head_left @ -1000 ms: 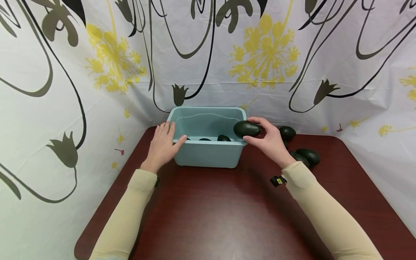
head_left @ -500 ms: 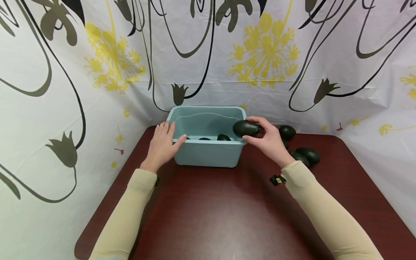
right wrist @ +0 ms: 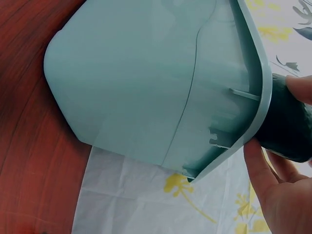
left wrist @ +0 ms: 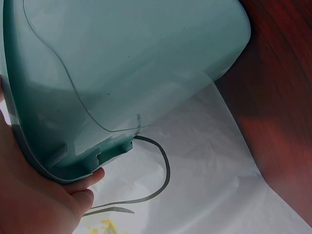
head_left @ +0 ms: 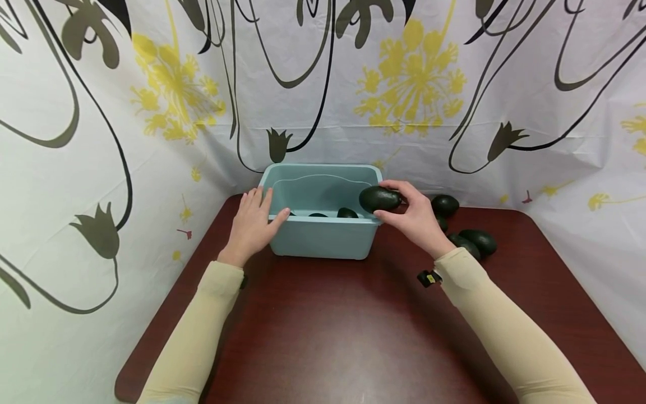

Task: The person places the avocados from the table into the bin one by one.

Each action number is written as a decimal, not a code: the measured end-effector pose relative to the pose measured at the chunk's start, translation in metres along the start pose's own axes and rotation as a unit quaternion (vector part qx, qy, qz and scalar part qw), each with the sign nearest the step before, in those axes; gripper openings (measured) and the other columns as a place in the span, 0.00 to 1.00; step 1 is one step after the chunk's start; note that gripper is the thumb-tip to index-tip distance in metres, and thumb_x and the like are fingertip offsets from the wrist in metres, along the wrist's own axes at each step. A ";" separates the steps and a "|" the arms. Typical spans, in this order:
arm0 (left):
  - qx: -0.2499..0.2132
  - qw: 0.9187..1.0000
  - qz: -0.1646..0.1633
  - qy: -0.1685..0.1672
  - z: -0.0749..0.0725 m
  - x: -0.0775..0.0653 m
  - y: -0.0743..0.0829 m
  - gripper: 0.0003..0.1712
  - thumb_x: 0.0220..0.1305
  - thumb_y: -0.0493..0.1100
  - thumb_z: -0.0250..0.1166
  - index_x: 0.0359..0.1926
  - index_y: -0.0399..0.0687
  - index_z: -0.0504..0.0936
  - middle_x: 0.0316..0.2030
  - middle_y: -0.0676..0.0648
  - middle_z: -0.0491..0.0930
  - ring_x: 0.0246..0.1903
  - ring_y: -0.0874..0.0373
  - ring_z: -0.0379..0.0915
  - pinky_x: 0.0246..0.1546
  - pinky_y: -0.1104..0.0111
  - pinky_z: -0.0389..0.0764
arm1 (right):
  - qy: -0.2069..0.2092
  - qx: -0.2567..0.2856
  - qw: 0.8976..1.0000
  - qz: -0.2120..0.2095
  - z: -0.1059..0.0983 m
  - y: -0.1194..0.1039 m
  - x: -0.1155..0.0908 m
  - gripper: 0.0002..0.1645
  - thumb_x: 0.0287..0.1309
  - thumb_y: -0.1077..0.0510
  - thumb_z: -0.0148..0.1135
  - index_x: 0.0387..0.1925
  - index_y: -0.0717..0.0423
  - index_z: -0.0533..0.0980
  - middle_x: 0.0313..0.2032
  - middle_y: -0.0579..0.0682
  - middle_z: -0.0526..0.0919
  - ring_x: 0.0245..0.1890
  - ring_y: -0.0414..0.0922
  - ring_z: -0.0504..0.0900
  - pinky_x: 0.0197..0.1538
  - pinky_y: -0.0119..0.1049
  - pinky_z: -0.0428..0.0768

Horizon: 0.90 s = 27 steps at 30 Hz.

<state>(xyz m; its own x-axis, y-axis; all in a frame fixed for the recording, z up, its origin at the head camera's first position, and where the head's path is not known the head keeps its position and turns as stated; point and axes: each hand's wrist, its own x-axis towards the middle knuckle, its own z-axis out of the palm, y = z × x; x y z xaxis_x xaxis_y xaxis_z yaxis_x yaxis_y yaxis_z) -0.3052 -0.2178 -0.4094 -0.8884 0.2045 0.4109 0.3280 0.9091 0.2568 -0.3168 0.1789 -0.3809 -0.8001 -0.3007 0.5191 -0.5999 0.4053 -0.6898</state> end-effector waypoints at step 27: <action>-0.005 1.000 0.000 0.003 -0.001 -0.001 0.001 0.53 0.71 0.76 0.40 0.77 0.39 0.57 0.76 0.33 0.51 0.76 0.40 0.44 0.76 0.52 0.39 | -0.003 0.026 1.000 -0.009 0.009 -0.018 -0.003 0.34 0.59 0.61 0.73 0.66 0.43 0.73 0.57 0.44 0.75 0.57 0.44 0.77 0.58 0.46 0.80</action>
<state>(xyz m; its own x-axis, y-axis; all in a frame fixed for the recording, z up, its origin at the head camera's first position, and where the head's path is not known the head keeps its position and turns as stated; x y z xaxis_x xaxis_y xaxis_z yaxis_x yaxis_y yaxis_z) -0.3035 -0.2173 -0.4084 -0.8864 0.2032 0.4160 0.3319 0.9054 0.2648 -0.3041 0.1646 -0.3745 -0.7886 -0.3137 0.5289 -0.6140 0.3542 -0.7054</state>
